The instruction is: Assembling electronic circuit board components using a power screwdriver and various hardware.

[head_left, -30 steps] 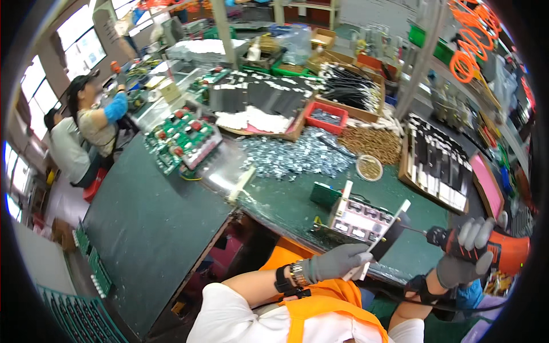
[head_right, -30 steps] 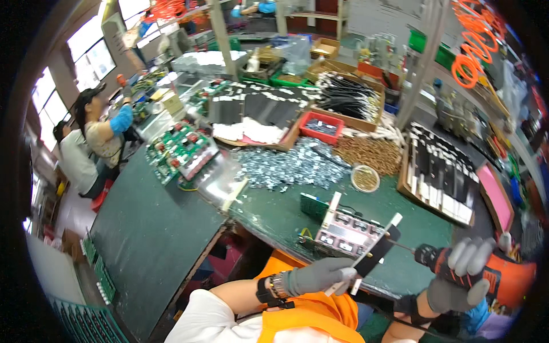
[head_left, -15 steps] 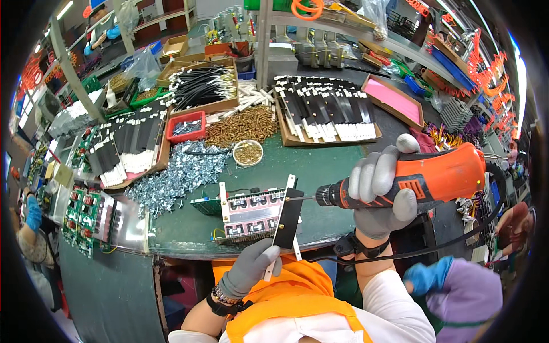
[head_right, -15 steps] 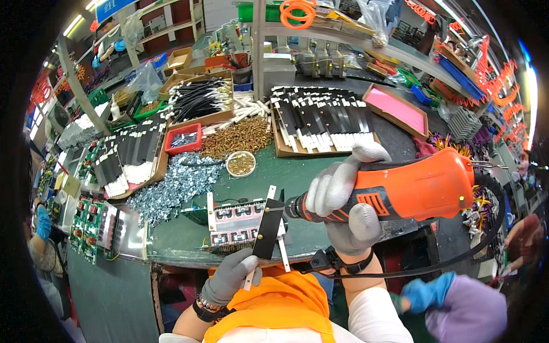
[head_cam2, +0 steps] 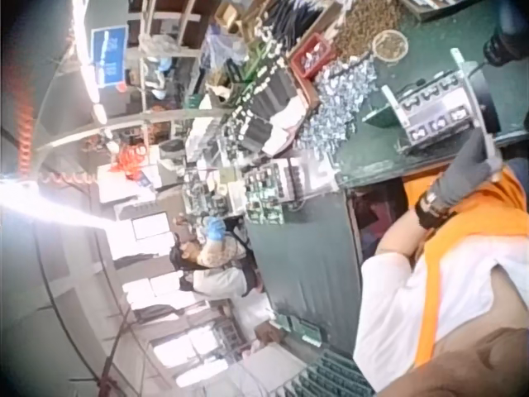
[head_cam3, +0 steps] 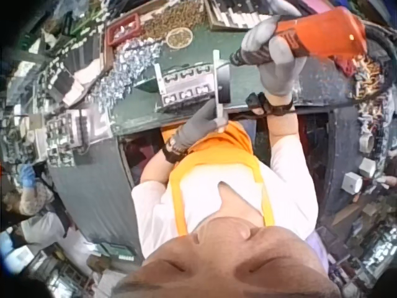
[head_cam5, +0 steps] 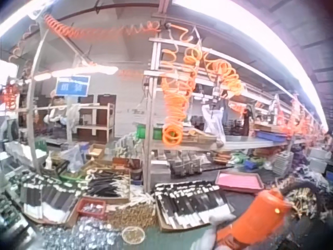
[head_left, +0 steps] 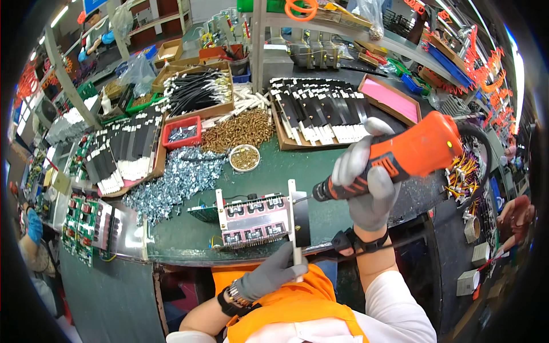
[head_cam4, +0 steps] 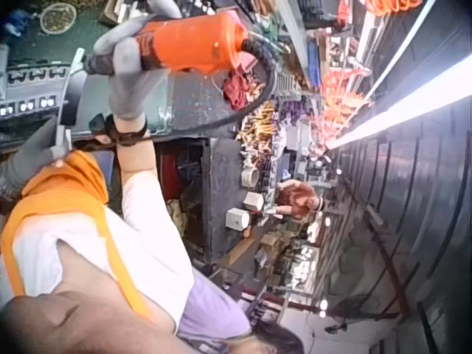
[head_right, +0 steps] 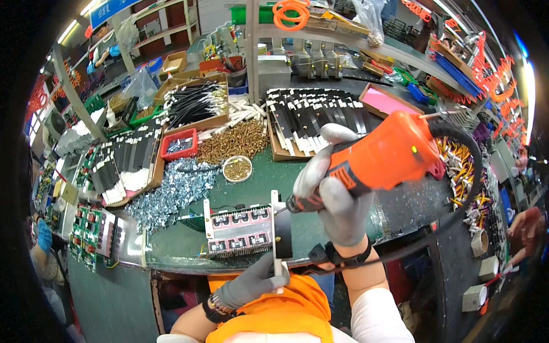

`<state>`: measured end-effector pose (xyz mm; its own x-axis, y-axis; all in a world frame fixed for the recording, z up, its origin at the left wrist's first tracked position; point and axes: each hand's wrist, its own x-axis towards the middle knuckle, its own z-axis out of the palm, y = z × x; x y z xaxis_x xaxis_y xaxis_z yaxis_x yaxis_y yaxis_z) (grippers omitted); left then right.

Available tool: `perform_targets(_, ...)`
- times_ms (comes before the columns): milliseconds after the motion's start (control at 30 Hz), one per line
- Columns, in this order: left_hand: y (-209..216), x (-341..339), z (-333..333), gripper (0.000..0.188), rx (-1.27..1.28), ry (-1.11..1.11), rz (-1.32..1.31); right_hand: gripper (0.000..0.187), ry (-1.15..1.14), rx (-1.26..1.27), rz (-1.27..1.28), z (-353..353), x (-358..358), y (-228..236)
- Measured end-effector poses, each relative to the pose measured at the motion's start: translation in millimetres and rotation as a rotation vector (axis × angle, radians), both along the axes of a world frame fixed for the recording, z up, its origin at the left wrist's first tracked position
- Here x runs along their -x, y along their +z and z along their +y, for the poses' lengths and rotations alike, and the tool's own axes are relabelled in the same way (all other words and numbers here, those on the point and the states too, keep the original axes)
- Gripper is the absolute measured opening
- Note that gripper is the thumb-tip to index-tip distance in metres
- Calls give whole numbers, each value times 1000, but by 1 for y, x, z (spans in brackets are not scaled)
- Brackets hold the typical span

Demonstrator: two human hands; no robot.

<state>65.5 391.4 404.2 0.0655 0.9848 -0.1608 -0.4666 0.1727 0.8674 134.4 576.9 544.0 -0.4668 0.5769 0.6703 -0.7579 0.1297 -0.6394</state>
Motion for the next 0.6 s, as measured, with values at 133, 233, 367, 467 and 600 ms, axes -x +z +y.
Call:
perform_targets(133, -1, -7, 20, 40, 66, 12, 86, 56, -31, 21, 61, 25, 1, -20)
perform_targets(233, -3, -5, 23, 41, 101, 4, 109, 56, -71, 64, 64, 28, 6, -24)
perform_targets(367, -10, -7, 24, 41, 70, 0, 112, 56, -37, 105, 42, 31, 7, -27)
perform_targets(467, -6, -7, 22, 42, 149, 37, 85, 53, -4, 115, -48, 24, 18, -20)
perform_targets(600, -13, -12, 23, 46, 109, 71, 25, 50, 89, 90, -212, 8, 24, -6)
